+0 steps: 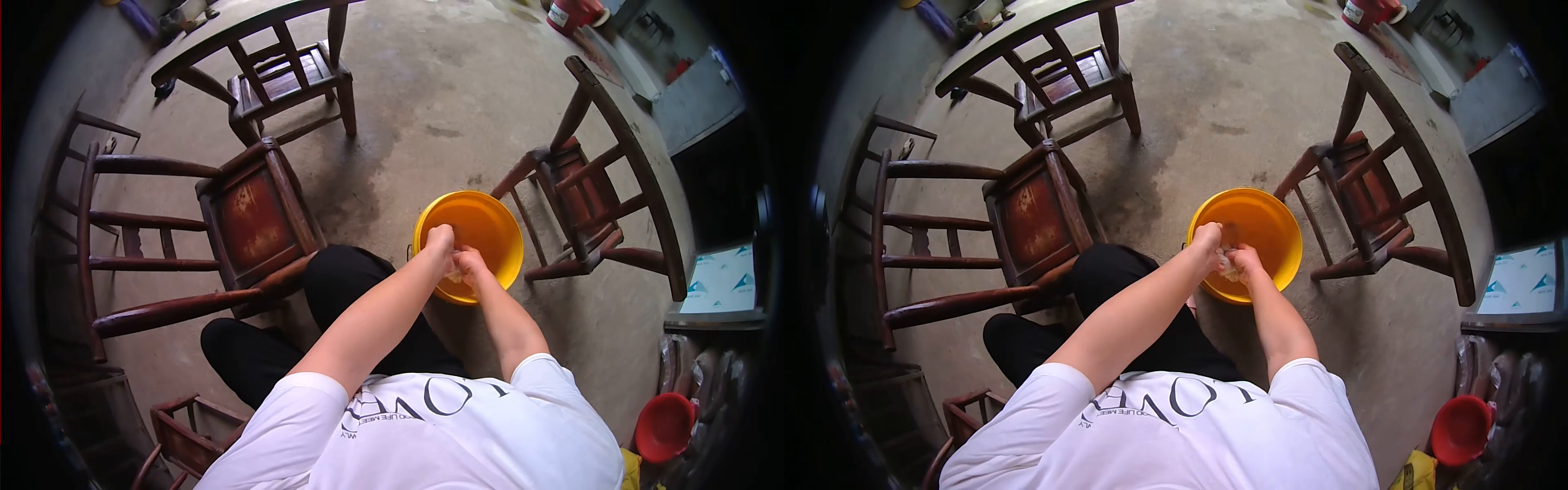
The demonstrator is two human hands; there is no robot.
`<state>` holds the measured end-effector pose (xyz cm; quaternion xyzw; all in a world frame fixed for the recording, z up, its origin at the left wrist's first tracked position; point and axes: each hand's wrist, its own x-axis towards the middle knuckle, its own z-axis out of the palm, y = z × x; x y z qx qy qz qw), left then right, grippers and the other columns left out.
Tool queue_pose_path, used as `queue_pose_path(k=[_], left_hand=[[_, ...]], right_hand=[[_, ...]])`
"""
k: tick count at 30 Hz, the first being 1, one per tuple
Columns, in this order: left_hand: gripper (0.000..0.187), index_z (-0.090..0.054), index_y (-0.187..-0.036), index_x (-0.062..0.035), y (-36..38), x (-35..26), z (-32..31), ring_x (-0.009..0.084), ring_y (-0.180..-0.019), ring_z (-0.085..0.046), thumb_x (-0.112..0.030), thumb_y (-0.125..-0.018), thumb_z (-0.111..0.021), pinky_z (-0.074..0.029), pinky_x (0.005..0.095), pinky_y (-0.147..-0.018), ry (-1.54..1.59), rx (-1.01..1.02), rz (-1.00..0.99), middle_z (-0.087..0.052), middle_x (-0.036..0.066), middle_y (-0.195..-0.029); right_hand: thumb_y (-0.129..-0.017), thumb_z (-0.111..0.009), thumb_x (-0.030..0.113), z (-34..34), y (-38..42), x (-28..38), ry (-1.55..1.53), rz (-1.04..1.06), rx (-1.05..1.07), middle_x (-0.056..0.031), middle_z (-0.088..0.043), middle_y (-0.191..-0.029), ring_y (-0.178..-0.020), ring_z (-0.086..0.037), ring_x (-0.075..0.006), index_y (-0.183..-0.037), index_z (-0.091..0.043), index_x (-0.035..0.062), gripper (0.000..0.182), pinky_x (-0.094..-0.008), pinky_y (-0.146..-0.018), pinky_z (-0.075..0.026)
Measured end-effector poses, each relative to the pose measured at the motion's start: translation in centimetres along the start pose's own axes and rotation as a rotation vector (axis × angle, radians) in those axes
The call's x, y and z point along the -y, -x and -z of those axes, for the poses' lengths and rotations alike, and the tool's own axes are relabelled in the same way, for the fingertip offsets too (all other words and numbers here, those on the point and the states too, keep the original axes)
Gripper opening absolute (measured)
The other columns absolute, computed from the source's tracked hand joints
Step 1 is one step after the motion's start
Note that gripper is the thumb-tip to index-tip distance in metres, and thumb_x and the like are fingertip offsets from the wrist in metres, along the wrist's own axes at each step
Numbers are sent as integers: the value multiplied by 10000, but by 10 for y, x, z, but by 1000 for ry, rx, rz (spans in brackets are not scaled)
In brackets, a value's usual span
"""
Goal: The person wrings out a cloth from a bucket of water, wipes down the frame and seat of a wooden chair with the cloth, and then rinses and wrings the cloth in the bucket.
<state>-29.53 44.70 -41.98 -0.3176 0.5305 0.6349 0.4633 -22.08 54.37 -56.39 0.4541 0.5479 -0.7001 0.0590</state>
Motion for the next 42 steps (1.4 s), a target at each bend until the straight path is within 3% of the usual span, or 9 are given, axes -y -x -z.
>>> queue_pose_path(k=[3, 5, 11, 18, 26, 33, 37, 40, 42], left_hand=[[497, -303, -1356, -94, -44, 9, 18, 392, -1264, -329, -343, -929, -357, -206, 658, -976, -16, 90, 133, -292, 156, -1422], [453, -473, -1193, -26, -83, 22, 23, 404, -1020, -538, -338, -905, -315, -360, 676, -796, -156, 81, 5, -527, 190, -1187], [447, -481, -1123, -86, -54, 13, 6, 311, -968, -562, -449, -959, -278, -435, 544, -810, 96, 140, 87, -565, 119, -1107], [365, -573, -955, -95, -80, 24, 2, 245, -756, -594, -414, -935, -398, -503, 377, -687, 345, 472, 62, -608, 85, -875], [453, -557, -1129, -13, -102, 39, 0, 228, -991, -562, -379, -942, -368, -443, 360, -843, -422, 186, -404, -609, 118, -1037], [478, -342, -1353, -178, -48, 12, 15, 264, -1142, -455, -434, -952, -292, -413, 533, -834, -310, 55, -183, -438, 72, -1312], [525, -172, -1422, -83, -21, 3, 14, 347, -1308, -282, -276, -950, -295, -308, 529, -986, -213, 18, -157, -185, 160, -1468], [515, -279, -1386, -108, -29, 4, 15, 358, -1313, -251, -313, -925, -385, -306, 554, -972, -168, 20, -89, -245, 112, -1461], [455, -391, -1292, 3, 2, -5, 13, 339, -1113, -493, -129, -860, -345, -418, 476, -891, -104, 18, -66, -460, 211, -1261]], right_hand=[[-708, -527, -29, -5, 35, 40, -182, 113, 201, -62, -611, -846, -777, -586, -174, -903, -586, 30, 211, -285, -751, -485], [-675, -493, 3, 4, 52, 65, -261, 268, 365, -56, -597, -807, -756, -572, -159, -851, -576, 34, 197, -262, -760, -470], [-699, -446, 154, -2, 109, 108, -339, 328, 535, -45, -578, -775, -727, -545, -127, -784, -548, 44, 172, -249, -732, -451], [-865, -524, 281, -39, 91, 91, 401, 958, -110, -181, -567, -619, -564, -583, -260, -710, -562, 6, 319, -382, -588, -468], [-856, -465, 336, 11, 6, 63, 1008, 614, -418, -191, -616, -725, -708, -601, -400, -761, -625, 42, 348, -469, -636, -482], [-835, -511, 290, 44, -29, 17, 1119, 328, -466, -244, -582, -1049, -992, -555, -378, -997, -587, 24, 320, -488, -875, -411], [-753, -626, 225, 42, -27, -11, 684, 276, 113, -192, -626, -986, -969, -588, -300, -1013, -598, -21, 359, -351, -819, -447], [-748, -616, 182, 40, -29, -20, 739, 190, -58, -180, -637, -927, -881, -603, -293, -943, -613, -36, 293, -347, -783, -460], [-734, -650, 169, 37, -33, -14, 886, 111, -531, -119, -636, -865, -776, -591, -235, -926, -611, -25, 275, -327, -712, -468]])
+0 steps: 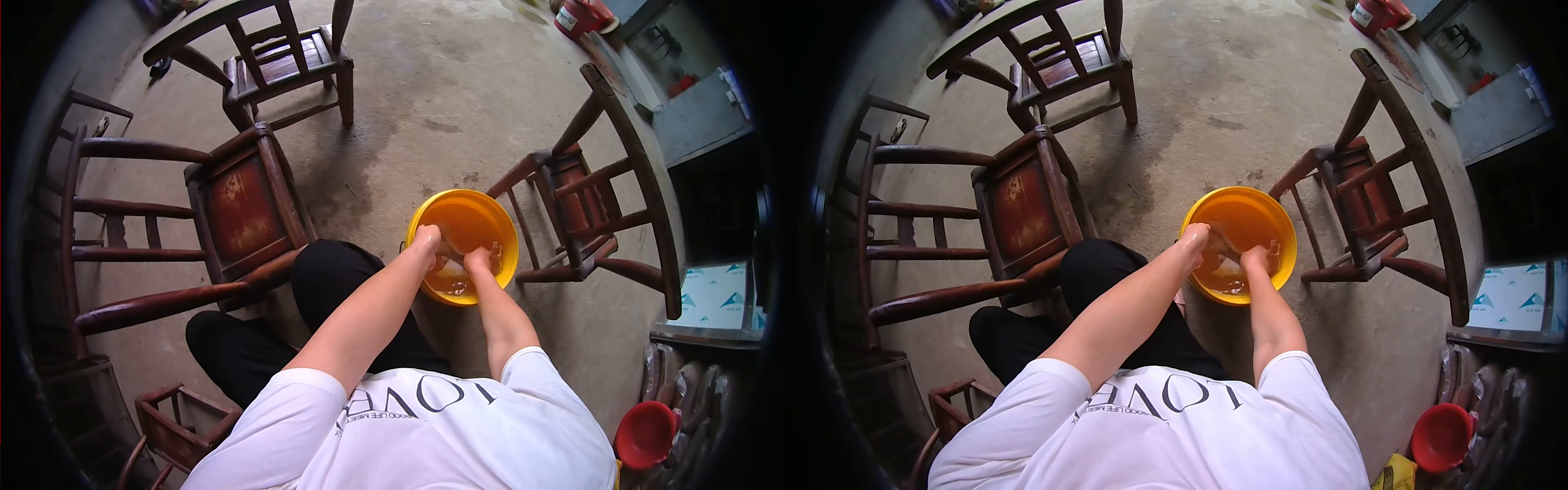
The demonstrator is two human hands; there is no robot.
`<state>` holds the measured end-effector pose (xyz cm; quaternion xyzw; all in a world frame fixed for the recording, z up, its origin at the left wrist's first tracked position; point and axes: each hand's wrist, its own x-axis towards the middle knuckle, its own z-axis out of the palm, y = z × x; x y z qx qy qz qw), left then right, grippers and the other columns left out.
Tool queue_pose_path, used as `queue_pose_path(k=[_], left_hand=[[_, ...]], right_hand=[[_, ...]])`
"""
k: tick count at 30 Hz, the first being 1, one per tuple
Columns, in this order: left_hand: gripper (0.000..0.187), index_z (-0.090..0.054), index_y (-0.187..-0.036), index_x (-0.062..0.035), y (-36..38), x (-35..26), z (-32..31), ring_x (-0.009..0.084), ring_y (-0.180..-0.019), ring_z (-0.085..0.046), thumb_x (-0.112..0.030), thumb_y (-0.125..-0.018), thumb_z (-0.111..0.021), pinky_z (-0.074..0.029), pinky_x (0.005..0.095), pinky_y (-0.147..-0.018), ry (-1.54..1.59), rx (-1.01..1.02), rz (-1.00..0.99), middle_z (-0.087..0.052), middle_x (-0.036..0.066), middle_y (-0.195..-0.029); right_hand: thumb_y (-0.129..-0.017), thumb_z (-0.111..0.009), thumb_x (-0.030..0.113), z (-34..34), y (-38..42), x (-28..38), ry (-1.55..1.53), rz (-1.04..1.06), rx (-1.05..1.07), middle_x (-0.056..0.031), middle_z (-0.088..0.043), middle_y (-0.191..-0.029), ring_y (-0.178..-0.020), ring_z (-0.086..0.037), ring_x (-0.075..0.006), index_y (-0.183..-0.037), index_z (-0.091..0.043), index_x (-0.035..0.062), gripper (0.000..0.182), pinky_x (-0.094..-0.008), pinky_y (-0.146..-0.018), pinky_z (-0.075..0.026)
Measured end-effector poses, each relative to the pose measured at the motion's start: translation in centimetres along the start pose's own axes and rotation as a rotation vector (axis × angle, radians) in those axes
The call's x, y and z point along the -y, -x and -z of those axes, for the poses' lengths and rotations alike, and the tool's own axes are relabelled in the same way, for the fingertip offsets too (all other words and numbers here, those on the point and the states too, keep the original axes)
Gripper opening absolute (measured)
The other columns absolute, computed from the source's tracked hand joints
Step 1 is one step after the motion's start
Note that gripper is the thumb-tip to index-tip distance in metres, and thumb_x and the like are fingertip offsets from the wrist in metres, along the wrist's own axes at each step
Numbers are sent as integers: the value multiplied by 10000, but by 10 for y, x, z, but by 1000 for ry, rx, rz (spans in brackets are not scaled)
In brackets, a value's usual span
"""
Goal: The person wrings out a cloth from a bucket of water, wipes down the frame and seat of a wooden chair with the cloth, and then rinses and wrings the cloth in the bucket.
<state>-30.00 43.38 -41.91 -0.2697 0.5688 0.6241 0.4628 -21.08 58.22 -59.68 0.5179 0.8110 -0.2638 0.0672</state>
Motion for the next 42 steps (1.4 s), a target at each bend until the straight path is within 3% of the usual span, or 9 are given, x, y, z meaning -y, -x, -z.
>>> queue_pose_path(k=[5, 14, 18, 21, 27, 31, 34, 38, 42], left_hand=[[397, -456, -1232, -35, -9, 2, 2, 311, -1076, -502, -206, -886, -362, -422, 489, -855, -88, -24, 40, -482, 181, -1219], [430, -572, -973, -69, -73, 32, 0, 232, -754, -605, -405, -958, -304, -499, 374, -663, 123, 166, 47, -622, 103, -914], [414, -594, -841, -103, -53, 32, -2, 222, -605, -572, -408, -942, -333, -497, 382, -582, 422, 291, 79, -610, 68, -744], [348, -586, -866, -116, -45, 28, -11, 188, -623, -565, -399, -929, -395, -496, 363, -596, 380, 296, 13, -583, 32, -723], [320, -562, -1003, -63, -56, 36, -20, 190, -711, -574, -341, -957, -411, -480, 365, -674, 97, 334, -45, -603, 63, -836], [334, -516, -1120, -64, -69, 38, -18, 207, -796, -584, -332, -961, -397, -480, 362, -706, 287, 257, -44, -600, 64, -936], [382, -484, -1200, -115, -122, 61, -25, 179, -733, -505, -389, -955, -378, -415, 310, -632, -231, -377, -249, -545, 51, -1076], [370, -516, -1140, -70, -68, 24, 3, 153, -662, -520, -347, -896, -534, -370, 296, -598, 31, 332, 135, -614, 71, -918], [181, -568, -1006, -49, -71, 35, -3, 188, -713, -594, -175, -922, -468, -465, 342, -652, -37, 161, -83, -622, 79, -838]], right_hand=[[-811, -628, 117, 63, 34, 54, -836, 285, 708, -17, -606, -819, -739, -565, -104, -876, -599, 71, 85, -243, -694, -461], [-908, -509, 246, 122, 131, 110, -1291, 363, 777, -32, -618, -716, -638, -564, -99, -831, -613, 48, 236, -244, -605, -448], [-888, -486, 275, 98, 128, 123, -369, 823, -66, -201, -595, -663, -601, -599, -339, -688, -619, 22, 348, -408, -576, -482], [-882, -453, 315, 93, 99, 120, -120, 591, -219, -199, -619, -736, -689, -603, -384, -705, -643, 36, 382, -459, -621, -477], [-880, -436, 338, 68, 35, 67, -163, 492, -128, -230, -604, -782, -722, -585, -414, -714, -643, 32, 405, -472, -624, -462], [-920, -508, 324, 52, -11, 32, -857, 214, 213, -52, -629, -684, -582, -542, -159, -739, -629, 0, 391, -304, -567, -436], [-922, -537, 269, 76, 7, 36, -916, 285, 255, 23, -591, -733, -636, -490, -56, -833, -638, 6, 295, -225, -580, -416], [-902, -510, 128, 96, 72, 53, -674, 520, 545, -16, -618, -919, -809, -563, -67, -1070, -605, 2, 230, -208, -738, -453], [-781, -421, -19, 109, 115, 53, -343, 918, 426, -110, -609, -1118, -910, -606, -157, -1082, -590, -14, 345, -252, -789, -478]])
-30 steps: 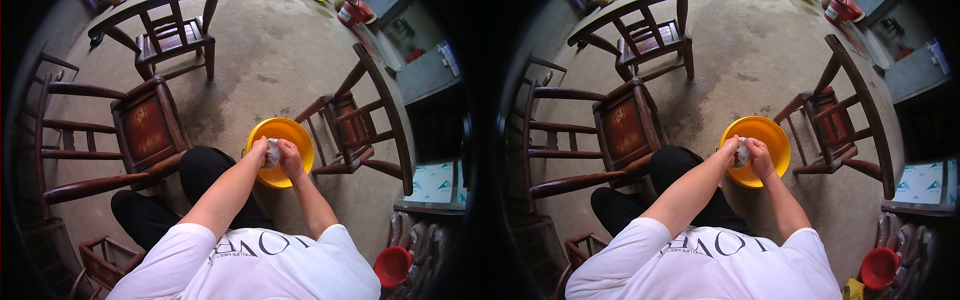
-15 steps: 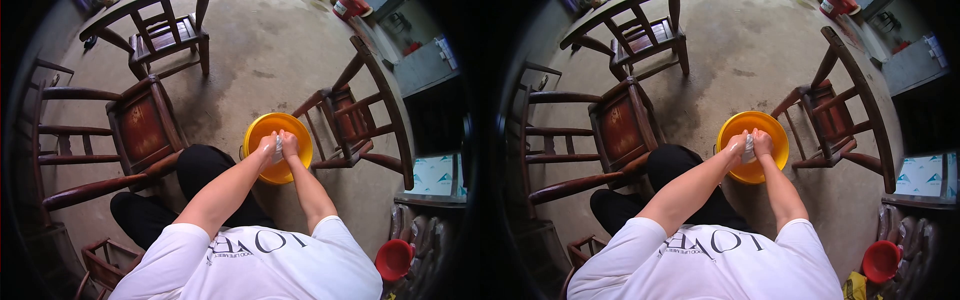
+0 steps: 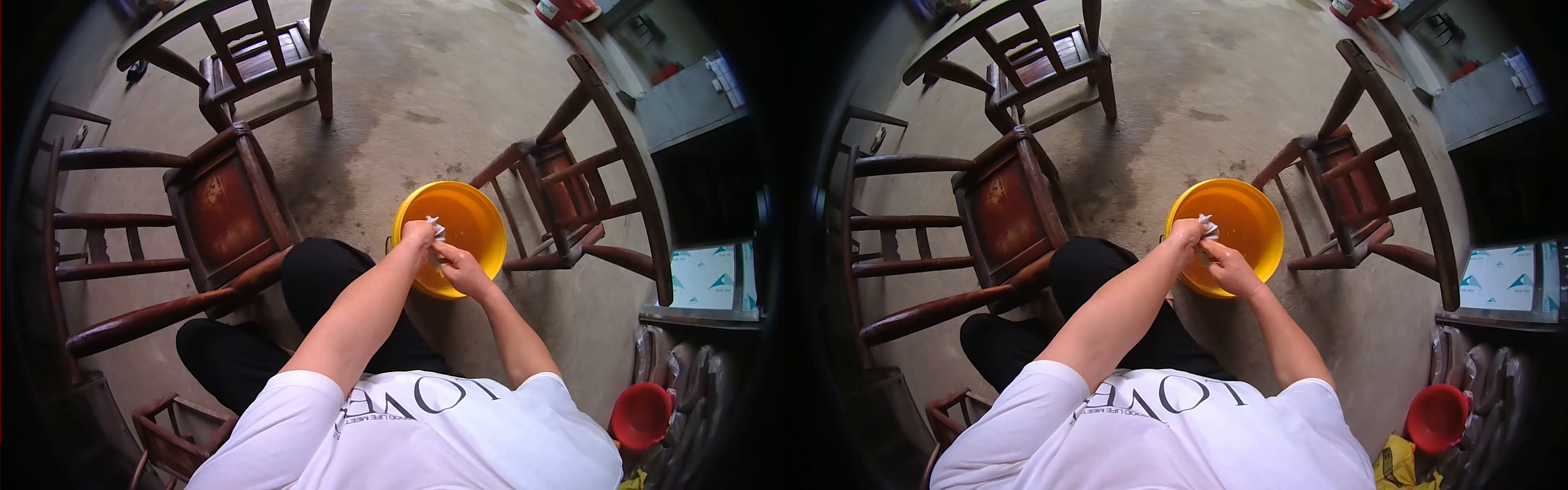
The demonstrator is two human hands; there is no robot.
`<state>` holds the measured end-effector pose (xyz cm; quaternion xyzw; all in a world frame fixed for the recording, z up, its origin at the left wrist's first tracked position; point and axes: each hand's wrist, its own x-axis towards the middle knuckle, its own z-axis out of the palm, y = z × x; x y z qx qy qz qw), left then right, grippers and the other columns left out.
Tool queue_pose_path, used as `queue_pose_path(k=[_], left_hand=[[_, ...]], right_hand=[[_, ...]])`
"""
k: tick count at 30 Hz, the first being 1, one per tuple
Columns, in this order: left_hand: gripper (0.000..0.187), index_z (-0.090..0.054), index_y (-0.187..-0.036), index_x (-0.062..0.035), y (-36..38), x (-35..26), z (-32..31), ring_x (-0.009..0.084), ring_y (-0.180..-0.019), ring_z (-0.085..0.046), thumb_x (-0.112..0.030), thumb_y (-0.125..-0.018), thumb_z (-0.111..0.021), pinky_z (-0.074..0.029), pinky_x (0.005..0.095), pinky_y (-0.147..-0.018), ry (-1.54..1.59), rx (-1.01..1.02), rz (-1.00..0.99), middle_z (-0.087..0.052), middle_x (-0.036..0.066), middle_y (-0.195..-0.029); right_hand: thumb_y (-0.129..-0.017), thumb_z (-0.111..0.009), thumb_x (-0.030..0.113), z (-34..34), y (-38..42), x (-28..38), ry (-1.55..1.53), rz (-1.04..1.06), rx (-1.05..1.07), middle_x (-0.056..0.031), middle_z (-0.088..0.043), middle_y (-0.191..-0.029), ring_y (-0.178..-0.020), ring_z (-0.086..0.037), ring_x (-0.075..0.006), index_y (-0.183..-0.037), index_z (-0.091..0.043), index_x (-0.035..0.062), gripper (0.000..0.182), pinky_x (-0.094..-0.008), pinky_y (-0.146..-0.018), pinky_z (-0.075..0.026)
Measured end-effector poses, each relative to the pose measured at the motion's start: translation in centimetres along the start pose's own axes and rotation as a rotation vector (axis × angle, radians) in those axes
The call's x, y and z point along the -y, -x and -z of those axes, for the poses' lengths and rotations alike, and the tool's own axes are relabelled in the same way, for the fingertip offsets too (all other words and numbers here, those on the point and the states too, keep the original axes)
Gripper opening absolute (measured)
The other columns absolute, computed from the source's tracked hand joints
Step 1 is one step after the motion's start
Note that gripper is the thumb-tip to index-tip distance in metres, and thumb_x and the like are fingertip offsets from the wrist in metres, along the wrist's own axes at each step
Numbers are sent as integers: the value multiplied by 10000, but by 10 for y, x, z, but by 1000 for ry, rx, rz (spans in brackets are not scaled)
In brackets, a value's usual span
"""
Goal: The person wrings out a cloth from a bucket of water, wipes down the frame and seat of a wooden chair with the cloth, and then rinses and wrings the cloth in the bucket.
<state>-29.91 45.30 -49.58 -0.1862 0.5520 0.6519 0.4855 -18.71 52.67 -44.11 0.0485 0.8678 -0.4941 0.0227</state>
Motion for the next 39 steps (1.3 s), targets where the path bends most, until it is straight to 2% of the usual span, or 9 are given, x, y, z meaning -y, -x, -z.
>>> queue_pose_path(k=[4, 7, 10, 14, 15, 21, 30, 36, 39], left_hand=[[215, -520, -1081, -60, 31, -23, -5, 226, -818, -626, -174, -959, -384, -505, 388, -787, 270, 118, 88, -616, 88, -947], [245, -505, -1107, -80, 29, -19, -6, 230, -873, -616, -234, -969, -373, -495, 394, -803, 306, 249, 29, -604, 82, -1008], [314, -486, -1175, -91, 36, -23, -5, 235, -958, -597, -285, -975, -344, -471, 420, -849, 241, 345, 21, -598, 84, -1064], [381, -462, -1236, -89, 33, -23, 5, 259, -1042, -569, -330, -964, -347, -445, 437, -893, 250, 497, -19, -577, 103, -1151], [381, -462, -1236, -89, 32, -24, 7, 259, -1042, -569, -330, -964, -347, -445, 437, -893, 245, 498, -18, -577, 103, -1151], [393, -480, -1183, -81, 44, -32, 6, 303, -1047, -558, -374, -945, -369, -433, 502, -893, 175, 165, 42, -575, 114, -1154], [304, -505, -1152, -72, 17, -20, 9, 259, -979, -591, -286, -941, -457, -471, 444, -858, 276, 170, -132, -611, 113, -1082], [281, -484, -1178, -77, 10, -17, 8, 249, -948, -598, -226, -940, -471, -489, 419, -830, 383, 88, -202, -605, 105, -1094], [321, -446, -1204, -83, 6, -16, 8, 257, -944, -598, -231, -926, -505, -490, 442, -823, 386, 73, -186, -586, 112, -1117]], right_hand=[[-801, -443, 34, 29, 0, -36, -464, -542, -347, -121, -583, -1152, -987, -569, -139, -1034, -597, 6, 281, -268, -813, -454], [-913, -477, 407, 23, -15, -72, -733, -816, -545, -111, -572, -1182, -1028, -562, -179, -1216, -503, 37, 479, -304, -894, -429], [-906, -381, 552, 14, -21, -86, -1343, -626, -139, -107, -591, -1142, -1012, -575, -198, -1192, -503, 17, 619, -303, -863, -445], [-936, -418, 425, 21, -26, -59, -1532, -234, -26, -94, -606, -1108, -1023, -570, -203, -1160, -532, 50, 451, -347, -938, -418], [-946, -431, 316, 23, -25, -49, -1450, -468, -361, -73, -625, -1019, -981, -579, -187, -1094, -556, 56, 324, -332, -911, -439], [-948, -425, 174, 53, -8, -60, -1199, -321, -417, -72, -605, -1037, -959, -576, -181, -1074, -552, 48, 218, -301, -874, -451], [-944, -396, 87, 54, -17, -1, -1163, -240, -472, -89, -567, -1114, -976, -576, -155, -1305, -405, 21, 367, -284, -865, -463], [-915, -477, 93, 70, -21, 10, -767, -385, -533, -11, -581, -919, -723, -575, -61, -1229, -469, 27, 321, -208, -562, -500], [-902, -524, 76, 65, -21, 0, -697, -349, -588, -27, -584, -906, -776, -559, -76, -1107, -545, 7, 217, -195, -684, -476]])
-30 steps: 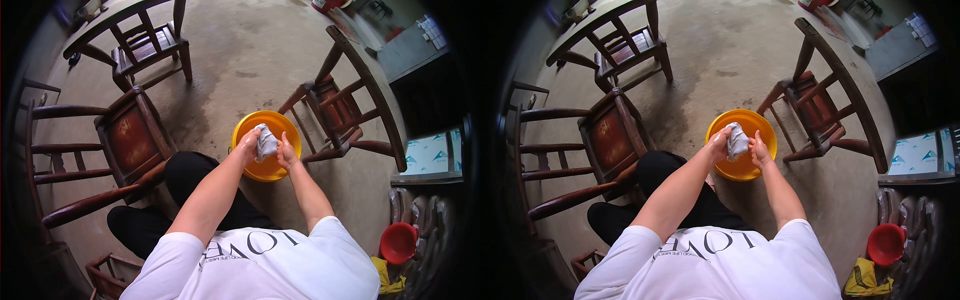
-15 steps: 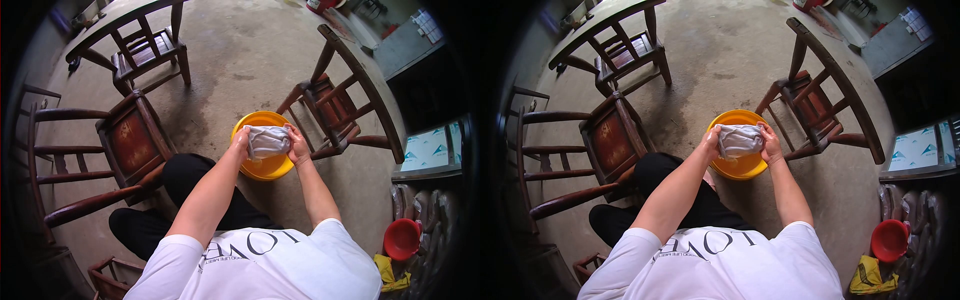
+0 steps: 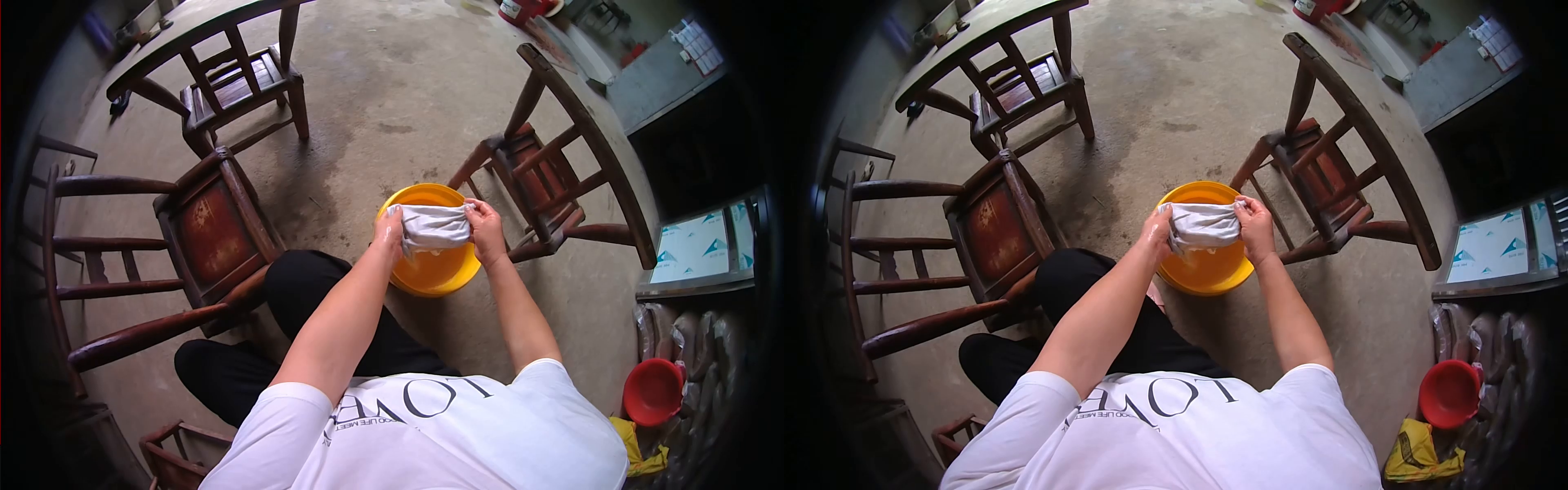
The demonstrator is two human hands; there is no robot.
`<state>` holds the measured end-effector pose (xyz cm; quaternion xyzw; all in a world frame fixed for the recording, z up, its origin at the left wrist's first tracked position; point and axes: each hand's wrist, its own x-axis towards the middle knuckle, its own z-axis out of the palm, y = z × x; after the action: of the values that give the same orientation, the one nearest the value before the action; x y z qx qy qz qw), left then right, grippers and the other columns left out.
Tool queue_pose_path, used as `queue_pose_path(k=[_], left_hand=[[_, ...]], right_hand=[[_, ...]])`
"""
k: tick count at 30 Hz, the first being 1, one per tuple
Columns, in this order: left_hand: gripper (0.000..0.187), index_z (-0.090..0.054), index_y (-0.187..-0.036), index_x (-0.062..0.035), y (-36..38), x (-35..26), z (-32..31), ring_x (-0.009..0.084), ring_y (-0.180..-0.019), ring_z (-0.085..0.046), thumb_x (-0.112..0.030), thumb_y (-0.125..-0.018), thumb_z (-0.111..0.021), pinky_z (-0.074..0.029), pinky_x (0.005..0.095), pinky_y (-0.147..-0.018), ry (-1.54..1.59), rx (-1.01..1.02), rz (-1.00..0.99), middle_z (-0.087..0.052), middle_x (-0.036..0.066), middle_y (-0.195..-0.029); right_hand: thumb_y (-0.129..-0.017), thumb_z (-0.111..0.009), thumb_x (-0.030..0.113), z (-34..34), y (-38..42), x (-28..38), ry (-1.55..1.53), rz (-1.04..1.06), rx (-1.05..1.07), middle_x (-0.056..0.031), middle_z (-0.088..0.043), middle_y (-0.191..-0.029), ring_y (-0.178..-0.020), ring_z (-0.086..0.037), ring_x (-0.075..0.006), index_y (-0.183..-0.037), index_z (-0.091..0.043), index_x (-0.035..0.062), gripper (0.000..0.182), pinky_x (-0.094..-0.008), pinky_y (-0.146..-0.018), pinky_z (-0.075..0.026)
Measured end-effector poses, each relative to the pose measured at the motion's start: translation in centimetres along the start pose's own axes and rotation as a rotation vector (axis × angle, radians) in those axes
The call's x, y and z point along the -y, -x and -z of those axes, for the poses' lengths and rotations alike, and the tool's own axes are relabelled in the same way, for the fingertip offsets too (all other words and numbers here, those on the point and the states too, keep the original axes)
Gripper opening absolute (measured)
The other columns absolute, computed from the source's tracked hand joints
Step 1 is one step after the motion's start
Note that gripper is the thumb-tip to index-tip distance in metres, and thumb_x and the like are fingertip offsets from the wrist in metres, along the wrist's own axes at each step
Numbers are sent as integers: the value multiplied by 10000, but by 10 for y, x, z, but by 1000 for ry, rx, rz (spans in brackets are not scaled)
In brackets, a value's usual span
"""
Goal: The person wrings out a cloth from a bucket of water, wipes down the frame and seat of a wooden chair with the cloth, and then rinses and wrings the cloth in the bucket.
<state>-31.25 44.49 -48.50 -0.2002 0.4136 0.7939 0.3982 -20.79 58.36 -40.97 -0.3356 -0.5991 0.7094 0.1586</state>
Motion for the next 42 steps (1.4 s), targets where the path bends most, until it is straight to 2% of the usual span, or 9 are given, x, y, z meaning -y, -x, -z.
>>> queue_pose_path(k=[6, 10, 12, 18, 22, 29, 33, 39, 42], left_hand=[[353, -429, -1203, -93, 19, 0, -20, 237, -928, -583, -235, -904, -552, -504, 383, -739, -171, -123, 67, -561, 124, -1100], [338, -579, -980, -59, -27, 26, 16, 192, -741, -579, -379, -923, -487, -476, 325, -590, -13, 299, 162, -586, 89, -848], [391, -601, -834, -63, 14, 15, -14, 188, -698, -560, -408, -929, -446, -448, 319, -585, 103, 59, 156, -576, 73, -756], [318, -605, -895, -92, -10, 12, -4, 184, -602, -531, -387, -908, -485, -430, 350, -539, -451, -54, 190, -604, 56, -771], [342, -604, -891, -78, -20, 25, 7, 190, -613, -521, -404, -892, -500, -416, 376, -545, -228, 27, 55, -593, 70, -774], [435, -550, -1074, -6, 31, 9, -26, 261, -903, -569, -392, -931, -405, -444, 422, -790, -333, 25, 181, -598, 140, -1032], [498, -436, -1246, 25, -15, 19, -4, 253, -1128, -466, -372, -952, -371, -384, 389, -924, -453, -211, 76, -475, 168, -1271], [512, -391, -1292, 18, 12, -1, -10, 269, -1173, -438, -365, -953, -369, -351, 390, -973, -194, -151, 93, -441, 167, -1319], [512, -384, -1308, -17, 7, -1, -7, 288, -1185, -433, -379, -946, -377, -326, 442, -994, -171, -176, 193, -442, 156, -1327]], right_hand=[[-907, -561, 143, -60, 36, -9, 210, 261, 209, 14, -592, -840, -758, -534, -34, -945, -590, 14, 138, -184, -661, -449], [-907, -526, 254, -93, 40, -13, 828, 625, 71, -147, -609, -678, -604, -599, -299, -766, -580, 16, 282, -362, -561, -469], [-907, -489, 301, -84, 2, -44, 760, 613, -61, -208, -581, -678, -647, -564, -410, -691, -561, 24, 358, -442, -561, -460], [-899, -485, 312, -93, 5, -39, 776, 401, -187, -218, -578, -675, -654, -574, -408, -676, -554, 35, 362, -466, -560, -447], [-901, -486, 291, -102, 21, -36, 665, 468, -159, -233, -570, -678, -645, -568, -414, -685, -546, 33, 342, -464, -553, -437], [-924, -385, 440, -11, -61, -98, 1087, 186, -200, -274, -586, -750, -764, -576, -447, -754, -615, 0, 525, -497, -671, -450], [-899, -399, 501, 9, -51, -107, 1149, -139, -142, -293, -427, -1258, -1074, -471, -484, -1332, -383, 152, 556, -504, -922, -391], [-740, -639, 247, -13, -10, -142, 1461, -81, 550, -192, -447, -1310, -1205, -440, -353, -1297, -452, 172, 593, -435, -936, -411], [-711, -644, 220, -12, -24, -139, 1233, -335, 228, -172, -617, -1078, -1041, -575, -335, -1112, -613, 75, 427, -385, -845, -468]])
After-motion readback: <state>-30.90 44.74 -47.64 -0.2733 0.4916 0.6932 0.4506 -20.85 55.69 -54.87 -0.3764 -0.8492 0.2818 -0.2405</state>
